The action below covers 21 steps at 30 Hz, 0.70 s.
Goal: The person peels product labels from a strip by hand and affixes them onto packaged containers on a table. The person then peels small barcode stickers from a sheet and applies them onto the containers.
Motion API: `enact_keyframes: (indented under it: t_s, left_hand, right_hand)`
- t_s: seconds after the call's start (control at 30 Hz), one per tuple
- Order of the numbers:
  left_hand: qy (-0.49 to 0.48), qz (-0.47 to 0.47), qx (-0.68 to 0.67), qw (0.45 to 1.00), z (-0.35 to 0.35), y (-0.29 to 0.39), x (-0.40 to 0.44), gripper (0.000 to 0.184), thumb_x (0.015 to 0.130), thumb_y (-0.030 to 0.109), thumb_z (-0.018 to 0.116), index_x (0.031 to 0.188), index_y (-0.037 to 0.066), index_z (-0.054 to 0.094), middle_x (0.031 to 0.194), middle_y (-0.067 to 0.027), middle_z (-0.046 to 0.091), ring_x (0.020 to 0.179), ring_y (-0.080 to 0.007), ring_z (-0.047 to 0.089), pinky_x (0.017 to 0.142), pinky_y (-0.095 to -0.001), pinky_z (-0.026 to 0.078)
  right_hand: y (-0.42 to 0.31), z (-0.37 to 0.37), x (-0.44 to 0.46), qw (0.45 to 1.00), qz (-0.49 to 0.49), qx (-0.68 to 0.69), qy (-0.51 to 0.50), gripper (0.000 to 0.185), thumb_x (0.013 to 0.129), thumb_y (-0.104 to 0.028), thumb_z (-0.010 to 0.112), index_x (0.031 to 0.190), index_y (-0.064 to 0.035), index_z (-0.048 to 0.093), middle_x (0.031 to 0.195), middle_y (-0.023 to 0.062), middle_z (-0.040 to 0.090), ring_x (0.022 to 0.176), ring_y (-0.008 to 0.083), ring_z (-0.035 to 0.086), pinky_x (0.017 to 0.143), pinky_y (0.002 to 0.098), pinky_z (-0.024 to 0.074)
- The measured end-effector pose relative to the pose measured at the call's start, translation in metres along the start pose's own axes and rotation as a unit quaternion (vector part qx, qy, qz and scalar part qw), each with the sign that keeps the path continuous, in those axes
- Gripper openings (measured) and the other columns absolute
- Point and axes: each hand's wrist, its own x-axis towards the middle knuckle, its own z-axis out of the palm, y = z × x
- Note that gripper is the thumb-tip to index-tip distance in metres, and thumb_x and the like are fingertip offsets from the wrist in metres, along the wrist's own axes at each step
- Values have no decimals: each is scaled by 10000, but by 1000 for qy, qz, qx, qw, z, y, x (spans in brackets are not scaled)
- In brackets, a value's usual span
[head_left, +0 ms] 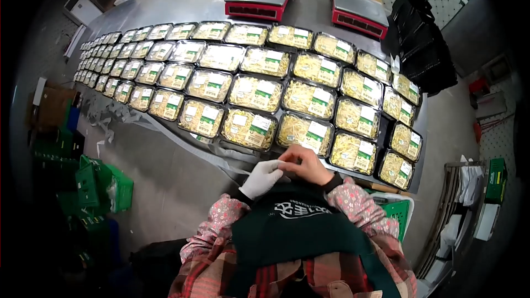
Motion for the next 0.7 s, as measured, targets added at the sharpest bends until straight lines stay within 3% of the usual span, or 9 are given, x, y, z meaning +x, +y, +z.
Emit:
enact_keyframes:
  t_s: [0.03,0.17,0.23,0.33,0.47,0.57,0.63,0.7]
  left_hand:
    - [11,-10,-9,1000,0,2,2,217,920,46,479,1064,-62,602,956,-95,657,854,-143,630,779,-264,499]
    - [30,-34,8,999,-10,19,4,196,911,40,498,1043,-55,608,936,-93,662,856,-131,627,774,-249,495]
    - [21,-39,17,999,-20,23,5,200,911,41,500,1049,-57,607,933,-92,663,859,-130,625,774,-251,494]
    - [-33,23,108,993,-34,22,12,215,921,40,490,1079,-60,597,932,-89,658,852,-132,624,773,-255,496]
    - [-71,-24,48,996,-46,21,15,225,932,33,473,1107,-56,584,933,-99,646,838,-145,627,770,-263,505]
    - [-81,-49,48,994,-51,29,16,224,919,24,470,1093,-50,590,902,-97,652,794,-138,627,734,-258,512]
    - [-81,-53,48,994,-55,32,17,221,904,18,472,1075,-48,597,868,-91,660,755,-128,626,703,-251,515]
    - [-87,-49,82,992,-62,30,18,214,915,49,487,1064,-55,599,857,-90,664,743,-123,626,690,-245,515]
  right_hand:
    - [3,-1,7,999,-35,-15,5,126,799,-133,721,859,-33,673,727,47,559,650,141,534,575,264,419]
    - [8,3,23,997,-71,-14,0,112,833,-127,695,895,-33,687,767,42,570,677,116,542,599,246,423]
    - [6,10,27,999,-7,36,3,124,845,-133,687,907,-27,687,798,50,577,711,121,555,623,245,428]
    - [0,15,30,999,-41,15,17,133,853,-132,666,919,-17,678,767,67,587,691,160,553,602,271,432]
    - [13,25,32,997,-49,3,57,145,881,-135,632,931,-5,672,789,66,596,696,147,557,611,269,437]
    - [15,31,33,997,13,37,70,162,893,-140,615,936,6,670,792,68,601,694,142,558,621,273,442]
    - [13,38,34,986,56,132,90,153,885,-135,628,931,2,676,765,65,596,680,138,551,616,268,439]
    - [2,39,35,993,44,68,81,147,880,-132,635,933,-3,679,764,63,595,677,135,547,613,265,435]
